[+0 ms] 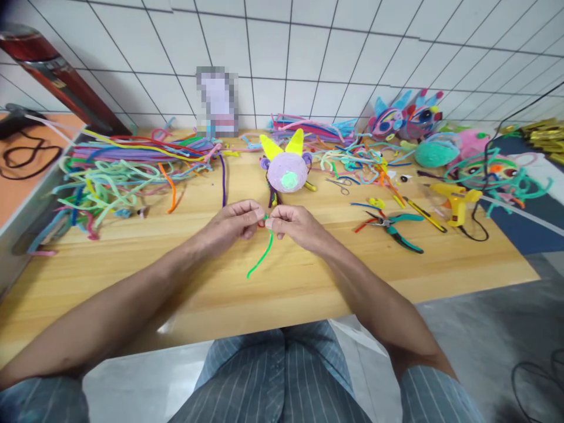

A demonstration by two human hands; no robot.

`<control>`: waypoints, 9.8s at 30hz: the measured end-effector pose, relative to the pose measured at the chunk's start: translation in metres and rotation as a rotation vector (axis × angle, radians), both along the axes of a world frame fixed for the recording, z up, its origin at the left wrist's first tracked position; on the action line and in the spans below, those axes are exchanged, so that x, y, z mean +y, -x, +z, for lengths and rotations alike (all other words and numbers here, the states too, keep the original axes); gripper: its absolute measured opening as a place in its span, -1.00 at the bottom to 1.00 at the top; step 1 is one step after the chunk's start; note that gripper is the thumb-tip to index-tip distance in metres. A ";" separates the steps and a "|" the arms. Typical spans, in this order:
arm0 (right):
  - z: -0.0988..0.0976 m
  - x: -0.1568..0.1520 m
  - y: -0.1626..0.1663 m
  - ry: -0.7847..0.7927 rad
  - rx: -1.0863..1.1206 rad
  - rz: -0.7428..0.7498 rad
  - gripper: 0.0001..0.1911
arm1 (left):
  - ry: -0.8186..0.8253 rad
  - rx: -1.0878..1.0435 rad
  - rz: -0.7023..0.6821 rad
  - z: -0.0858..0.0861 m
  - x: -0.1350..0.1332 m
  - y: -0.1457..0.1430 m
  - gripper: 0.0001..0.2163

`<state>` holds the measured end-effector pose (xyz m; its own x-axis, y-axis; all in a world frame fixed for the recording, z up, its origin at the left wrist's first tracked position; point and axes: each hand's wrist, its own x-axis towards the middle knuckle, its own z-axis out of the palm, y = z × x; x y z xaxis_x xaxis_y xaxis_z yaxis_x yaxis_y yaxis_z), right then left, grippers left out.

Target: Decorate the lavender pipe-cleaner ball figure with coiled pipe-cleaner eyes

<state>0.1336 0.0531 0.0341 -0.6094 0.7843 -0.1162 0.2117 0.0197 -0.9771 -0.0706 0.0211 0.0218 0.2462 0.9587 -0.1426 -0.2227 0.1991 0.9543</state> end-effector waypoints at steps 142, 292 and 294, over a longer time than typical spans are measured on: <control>-0.018 -0.004 -0.005 0.274 0.199 -0.051 -0.51 | -0.074 0.064 -0.007 -0.001 -0.008 -0.007 -0.58; -0.027 -0.016 -0.019 -0.007 -0.136 -0.193 -0.55 | 0.189 -0.203 0.166 -0.023 -0.036 -0.043 -0.50; -0.027 -0.015 -0.022 -0.054 -0.163 -0.186 -0.63 | 0.166 -0.131 0.138 -0.023 -0.035 -0.040 -0.54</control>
